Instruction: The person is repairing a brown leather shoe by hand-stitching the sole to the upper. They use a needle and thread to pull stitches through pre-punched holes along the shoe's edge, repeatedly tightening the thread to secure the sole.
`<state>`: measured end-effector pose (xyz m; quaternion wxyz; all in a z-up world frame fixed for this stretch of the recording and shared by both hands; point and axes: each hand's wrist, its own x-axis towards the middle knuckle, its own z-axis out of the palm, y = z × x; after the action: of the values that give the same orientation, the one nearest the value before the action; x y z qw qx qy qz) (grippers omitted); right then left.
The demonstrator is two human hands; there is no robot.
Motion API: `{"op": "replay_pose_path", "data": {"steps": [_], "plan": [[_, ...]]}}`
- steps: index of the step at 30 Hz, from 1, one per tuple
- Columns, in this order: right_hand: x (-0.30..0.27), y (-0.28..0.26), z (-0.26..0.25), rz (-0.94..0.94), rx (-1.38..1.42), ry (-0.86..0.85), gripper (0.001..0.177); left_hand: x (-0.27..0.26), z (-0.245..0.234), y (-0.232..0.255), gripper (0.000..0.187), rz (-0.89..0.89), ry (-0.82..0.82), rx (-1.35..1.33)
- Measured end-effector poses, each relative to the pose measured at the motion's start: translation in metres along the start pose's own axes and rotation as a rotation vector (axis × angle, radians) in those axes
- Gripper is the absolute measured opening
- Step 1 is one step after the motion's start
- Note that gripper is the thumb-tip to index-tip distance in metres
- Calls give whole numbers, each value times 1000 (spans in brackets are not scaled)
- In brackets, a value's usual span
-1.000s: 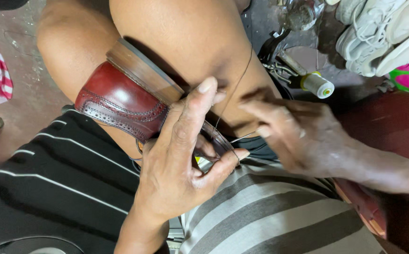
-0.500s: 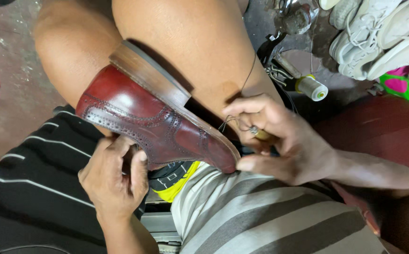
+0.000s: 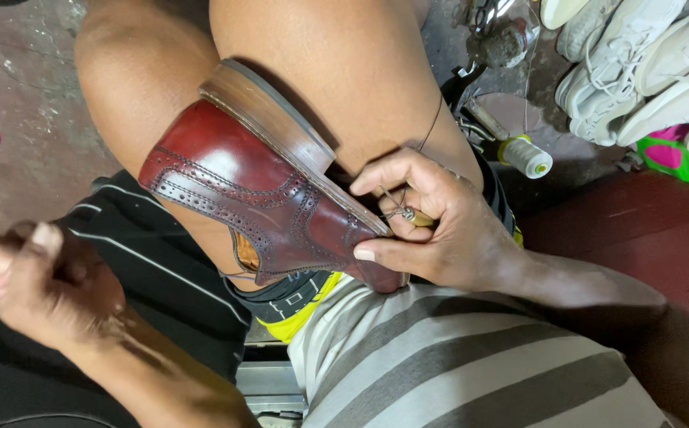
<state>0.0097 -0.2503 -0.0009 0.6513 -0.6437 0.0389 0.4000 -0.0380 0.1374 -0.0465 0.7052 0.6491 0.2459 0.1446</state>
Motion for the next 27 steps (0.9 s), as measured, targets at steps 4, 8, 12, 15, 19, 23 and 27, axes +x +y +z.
{"op": "replay_pose_path", "data": {"steps": [4, 8, 12, 15, 19, 23, 27], "plan": [[1, -5, -4, 60, 10, -37, 58, -21, 32, 17, 20, 266, -170, 446], [0, -15, -10, 54, -223, -54, 60, -61, 93, 45, 8, 568, -511, 862], [0, -29, -21, 78, -386, -146, 74, -52, 118, 59, 15, 425, -739, 994], [-7, -31, -36, 147, -655, -220, 93, -42, 124, 64, 17, 332, -862, 966], [-20, -44, -56, 161, -1147, -269, 97, -43, 121, 60, 16, 280, -859, 1051], [-24, -37, -67, -282, -1020, -143, 78, -49, 120, 54, 25, 271, -750, 910], [-5, -10, -48, -585, -994, -84, 64, -63, 128, 48, 35, 257, -613, 693]]}}
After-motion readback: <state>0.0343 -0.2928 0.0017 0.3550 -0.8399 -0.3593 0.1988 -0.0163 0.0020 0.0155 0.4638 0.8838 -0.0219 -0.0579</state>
